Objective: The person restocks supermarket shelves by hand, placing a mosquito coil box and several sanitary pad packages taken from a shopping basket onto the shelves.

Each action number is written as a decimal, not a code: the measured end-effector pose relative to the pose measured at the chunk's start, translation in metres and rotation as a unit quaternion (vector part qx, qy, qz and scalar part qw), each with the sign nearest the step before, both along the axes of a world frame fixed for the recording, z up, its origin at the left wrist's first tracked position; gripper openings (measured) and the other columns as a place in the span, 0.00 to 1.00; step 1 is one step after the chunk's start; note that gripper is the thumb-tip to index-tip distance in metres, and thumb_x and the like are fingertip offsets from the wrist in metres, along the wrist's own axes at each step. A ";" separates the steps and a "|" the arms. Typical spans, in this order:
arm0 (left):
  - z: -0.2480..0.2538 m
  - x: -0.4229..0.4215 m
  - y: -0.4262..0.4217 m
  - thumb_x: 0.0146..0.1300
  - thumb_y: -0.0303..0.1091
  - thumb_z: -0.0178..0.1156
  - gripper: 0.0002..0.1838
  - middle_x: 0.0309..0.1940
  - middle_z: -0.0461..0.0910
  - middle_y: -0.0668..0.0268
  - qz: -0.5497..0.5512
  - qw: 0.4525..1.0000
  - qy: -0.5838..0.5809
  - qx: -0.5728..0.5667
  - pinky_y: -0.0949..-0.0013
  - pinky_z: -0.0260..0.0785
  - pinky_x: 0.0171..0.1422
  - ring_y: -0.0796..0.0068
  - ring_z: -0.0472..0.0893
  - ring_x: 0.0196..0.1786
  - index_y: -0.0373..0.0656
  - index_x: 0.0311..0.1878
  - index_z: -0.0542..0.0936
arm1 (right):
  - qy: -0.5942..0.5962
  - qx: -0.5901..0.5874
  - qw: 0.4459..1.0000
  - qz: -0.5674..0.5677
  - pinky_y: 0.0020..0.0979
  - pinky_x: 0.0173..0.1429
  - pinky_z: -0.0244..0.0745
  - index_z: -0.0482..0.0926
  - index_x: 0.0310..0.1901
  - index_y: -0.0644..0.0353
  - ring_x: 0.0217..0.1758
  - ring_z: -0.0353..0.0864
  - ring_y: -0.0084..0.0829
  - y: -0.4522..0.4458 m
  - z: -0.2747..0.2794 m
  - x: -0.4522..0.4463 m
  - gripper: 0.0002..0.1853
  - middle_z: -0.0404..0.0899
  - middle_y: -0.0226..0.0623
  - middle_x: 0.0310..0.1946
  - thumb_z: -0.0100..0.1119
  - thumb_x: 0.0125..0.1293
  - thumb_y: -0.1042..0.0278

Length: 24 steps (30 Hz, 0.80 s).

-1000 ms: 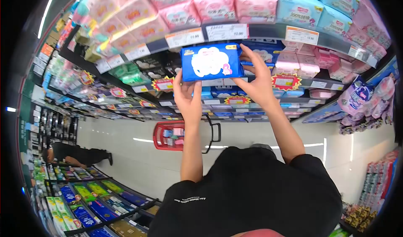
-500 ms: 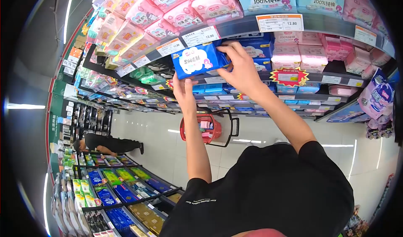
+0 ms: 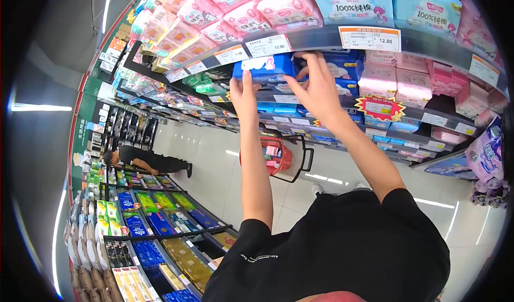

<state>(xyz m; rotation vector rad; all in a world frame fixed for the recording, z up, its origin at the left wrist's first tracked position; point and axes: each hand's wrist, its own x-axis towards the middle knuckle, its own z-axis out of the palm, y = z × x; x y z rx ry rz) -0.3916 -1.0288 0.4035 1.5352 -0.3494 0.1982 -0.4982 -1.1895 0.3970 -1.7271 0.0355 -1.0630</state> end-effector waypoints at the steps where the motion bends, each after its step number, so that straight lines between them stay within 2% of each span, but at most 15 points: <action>1: -0.006 0.009 -0.001 0.71 0.48 0.59 0.26 0.34 0.80 0.63 0.015 1.000 0.018 0.003 0.77 0.70 0.39 0.81 0.76 0.35 0.32 0.54 0.68 | -0.018 0.018 1.000 0.000 0.38 0.40 0.77 0.72 0.52 0.62 0.34 0.81 0.35 0.000 0.002 0.001 0.24 0.74 0.42 0.47 0.70 0.58 0.64; 2: -0.008 0.014 -0.004 0.71 0.49 0.59 0.26 0.31 0.80 0.62 0.029 0.999 0.011 0.019 0.77 0.69 0.37 0.81 0.76 0.32 0.33 0.52 0.67 | -0.009 0.015 1.000 -0.004 0.37 0.39 0.76 0.70 0.51 0.62 0.31 0.79 0.35 0.000 0.003 0.003 0.23 0.74 0.42 0.42 0.70 0.57 0.66; 3: -0.010 0.017 -0.007 0.72 0.50 0.58 0.26 0.29 0.80 0.62 0.043 0.998 0.005 0.035 0.77 0.68 0.36 0.81 0.75 0.30 0.34 0.50 0.65 | 0.012 0.013 1.000 -0.010 0.37 0.35 0.75 0.70 0.49 0.61 0.27 0.80 0.38 0.000 -0.008 0.014 0.21 0.78 0.41 0.33 0.69 0.58 0.66; 5: -0.009 0.019 -0.016 0.71 0.50 0.59 0.25 0.23 0.79 0.61 0.088 0.990 -0.068 0.090 0.76 0.65 0.31 0.80 0.74 0.25 0.37 0.45 0.62 | 0.046 0.021 0.999 -0.009 0.38 0.31 0.74 0.71 0.48 0.60 0.22 0.80 0.41 -0.002 -0.007 0.020 0.20 0.79 0.39 0.21 0.68 0.59 0.65; 7: -0.010 0.027 -0.019 0.72 0.49 0.58 0.23 0.23 0.78 0.61 0.083 0.985 -0.103 0.107 0.74 0.68 0.29 0.77 0.77 0.25 0.35 0.45 0.65 | 0.011 0.056 0.998 -0.031 0.39 0.29 0.73 0.72 0.46 0.61 0.22 0.82 0.43 0.000 -0.007 0.029 0.17 0.79 0.40 0.16 0.67 0.61 0.64; 8: -0.008 0.030 -0.020 0.72 0.47 0.58 0.22 0.22 0.77 0.61 0.095 0.982 -0.107 0.126 0.73 0.67 0.27 0.77 0.76 0.23 0.34 0.44 0.65 | 0.026 0.047 0.997 -0.047 0.28 0.26 0.70 0.74 0.43 0.65 0.20 0.80 0.27 0.000 -0.003 0.030 0.16 0.80 0.37 0.18 0.68 0.62 0.66; 10: -0.002 0.034 -0.023 0.70 0.41 0.59 0.19 0.21 0.76 0.63 0.091 0.982 -0.108 0.124 0.73 0.65 0.25 0.78 0.74 0.19 0.33 0.44 0.67 | 0.030 0.044 0.997 -0.060 0.29 0.25 0.72 0.74 0.41 0.66 0.17 0.80 0.27 0.000 -0.004 0.039 0.15 0.80 0.38 0.18 0.68 0.62 0.65; 14: -0.007 0.029 -0.014 0.66 0.29 0.63 0.30 0.28 0.78 0.63 -0.038 0.994 -0.105 0.012 0.74 0.71 0.39 0.79 0.79 0.32 0.28 0.63 0.57 | 0.051 0.056 0.994 -0.081 0.27 0.22 0.72 0.73 0.40 0.67 0.17 0.81 0.25 0.002 0.000 0.046 0.17 0.80 0.39 0.18 0.67 0.64 0.61; 16: -0.012 0.015 -0.006 0.64 0.22 0.62 0.38 0.41 0.80 0.60 -0.067 0.989 -0.126 -0.025 0.74 0.72 0.51 0.77 0.80 0.42 0.31 0.70 0.49 | 0.016 0.088 0.995 -0.052 0.25 0.19 0.65 0.72 0.37 0.66 0.15 0.73 0.19 0.002 -0.004 0.053 0.16 0.76 0.33 0.17 0.68 0.64 0.63; 17: -0.014 0.007 0.001 0.65 0.21 0.61 0.38 0.42 0.80 0.61 -0.078 0.987 -0.140 -0.024 0.73 0.71 0.54 0.76 0.80 0.45 0.34 0.71 0.48 | 0.005 0.096 0.995 -0.039 0.24 0.18 0.61 0.72 0.36 0.65 0.14 0.69 0.17 0.001 -0.006 0.055 0.15 0.73 0.30 0.16 0.68 0.64 0.64; 18: -0.021 -0.002 0.009 0.65 0.22 0.61 0.36 0.41 0.80 0.62 -0.081 0.985 -0.142 -0.056 0.72 0.73 0.51 0.75 0.80 0.44 0.35 0.70 0.51 | 0.000 0.140 0.990 0.006 0.22 0.23 0.60 0.71 0.34 0.63 0.19 0.65 0.14 0.001 -0.008 0.052 0.13 0.70 0.26 0.20 0.69 0.63 0.68; 19: -0.032 -0.010 0.019 0.64 0.22 0.61 0.34 0.41 0.80 0.62 -0.084 0.982 -0.144 -0.088 0.72 0.74 0.49 0.74 0.81 0.43 0.36 0.69 0.55 | -0.003 0.183 0.982 0.053 0.19 0.28 0.58 0.71 0.32 0.61 0.25 0.61 0.12 0.003 -0.008 0.046 0.13 0.67 0.22 0.24 0.69 0.62 0.72; 21: -0.083 -0.020 0.058 0.66 0.26 0.61 0.25 0.43 0.80 0.64 -0.055 0.991 -0.116 0.047 0.72 0.73 0.50 0.75 0.81 0.45 0.37 0.64 0.65 | -0.021 0.181 0.981 0.063 0.18 0.27 0.52 0.67 0.29 0.57 0.25 0.58 0.10 0.012 -0.010 0.027 0.15 0.63 0.18 0.24 0.67 0.64 0.76; 22: -0.127 -0.027 0.084 0.68 0.28 0.60 0.16 0.41 0.80 0.65 -0.055 0.988 -0.056 0.132 0.72 0.73 0.49 0.77 0.80 0.45 0.39 0.57 0.73 | -0.022 0.154 0.986 0.066 0.17 0.28 0.52 0.66 0.29 0.57 0.25 0.57 0.09 0.018 -0.015 0.015 0.15 0.63 0.19 0.24 0.66 0.64 0.76; 24: -0.220 -0.058 0.130 0.66 0.35 0.63 0.15 0.34 0.79 0.62 -0.100 0.987 -0.001 0.126 0.67 0.73 0.47 0.73 0.78 0.40 0.37 0.50 0.74 | 0.014 0.114 0.989 0.097 0.17 0.28 0.51 0.65 0.28 0.55 0.25 0.57 0.09 0.029 -0.047 -0.006 0.16 0.63 0.19 0.23 0.66 0.64 0.76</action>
